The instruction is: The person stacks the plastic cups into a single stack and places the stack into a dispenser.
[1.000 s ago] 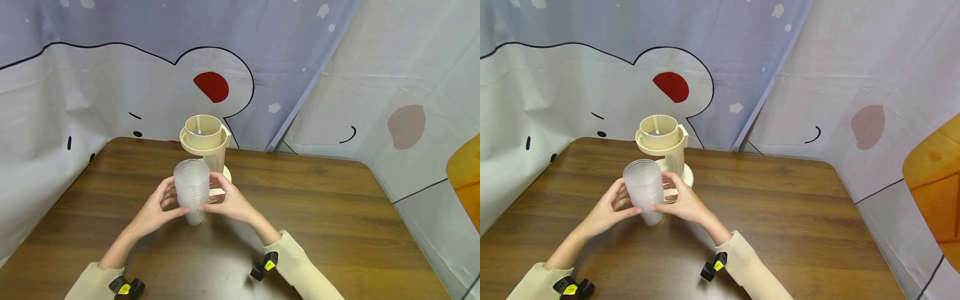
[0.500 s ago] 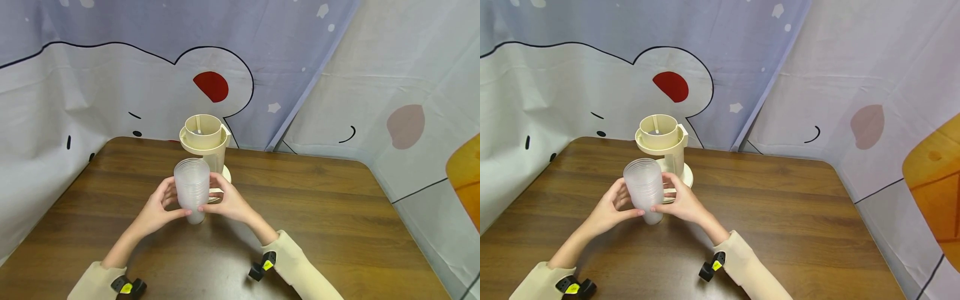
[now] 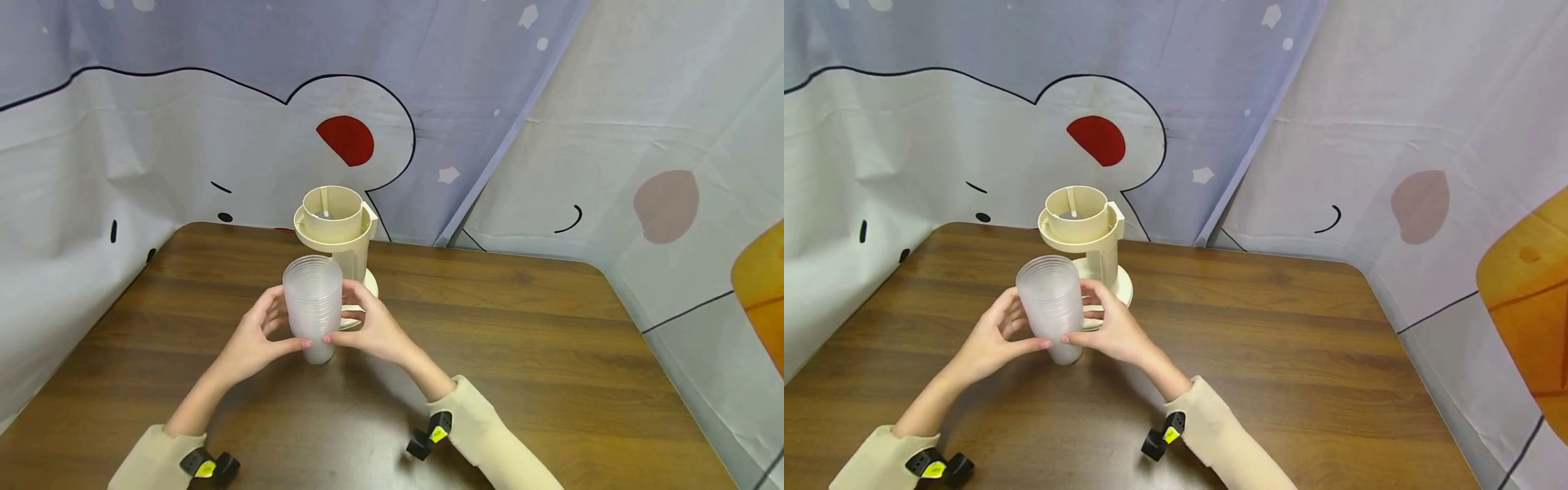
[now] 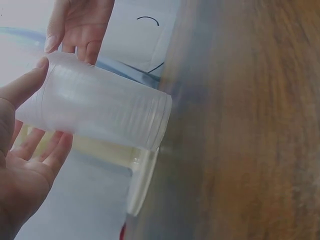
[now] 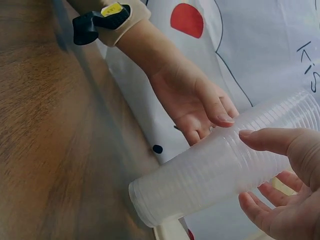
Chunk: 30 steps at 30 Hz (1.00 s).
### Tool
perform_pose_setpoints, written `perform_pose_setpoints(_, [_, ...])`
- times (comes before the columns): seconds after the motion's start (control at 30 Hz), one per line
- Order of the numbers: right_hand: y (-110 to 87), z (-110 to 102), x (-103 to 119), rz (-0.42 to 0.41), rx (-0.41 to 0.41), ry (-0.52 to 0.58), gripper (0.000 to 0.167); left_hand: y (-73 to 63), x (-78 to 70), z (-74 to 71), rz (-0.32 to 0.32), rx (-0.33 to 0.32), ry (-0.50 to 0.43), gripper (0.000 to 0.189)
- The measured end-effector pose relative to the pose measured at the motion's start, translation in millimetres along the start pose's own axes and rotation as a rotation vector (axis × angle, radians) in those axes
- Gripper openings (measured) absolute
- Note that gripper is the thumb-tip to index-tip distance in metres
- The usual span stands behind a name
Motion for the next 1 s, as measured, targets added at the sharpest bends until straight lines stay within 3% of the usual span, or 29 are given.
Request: perform_pose_setpoints(1.0, [2.5, -24, 62, -0.083, -0.034, -0.044, 0.074, 19.6, -65.0, -15.8, 0.084, -0.056, 0.051, 0.081])
Point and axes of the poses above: each hand's wrist, its own y-axis towards the middle knuckle, its own z-axis out of the palm, x = y × z, the point moved 5 cm from there along y, towards the middle knuckle, and after that the axes turned 9 degrees about x, right-handed, at the moved point
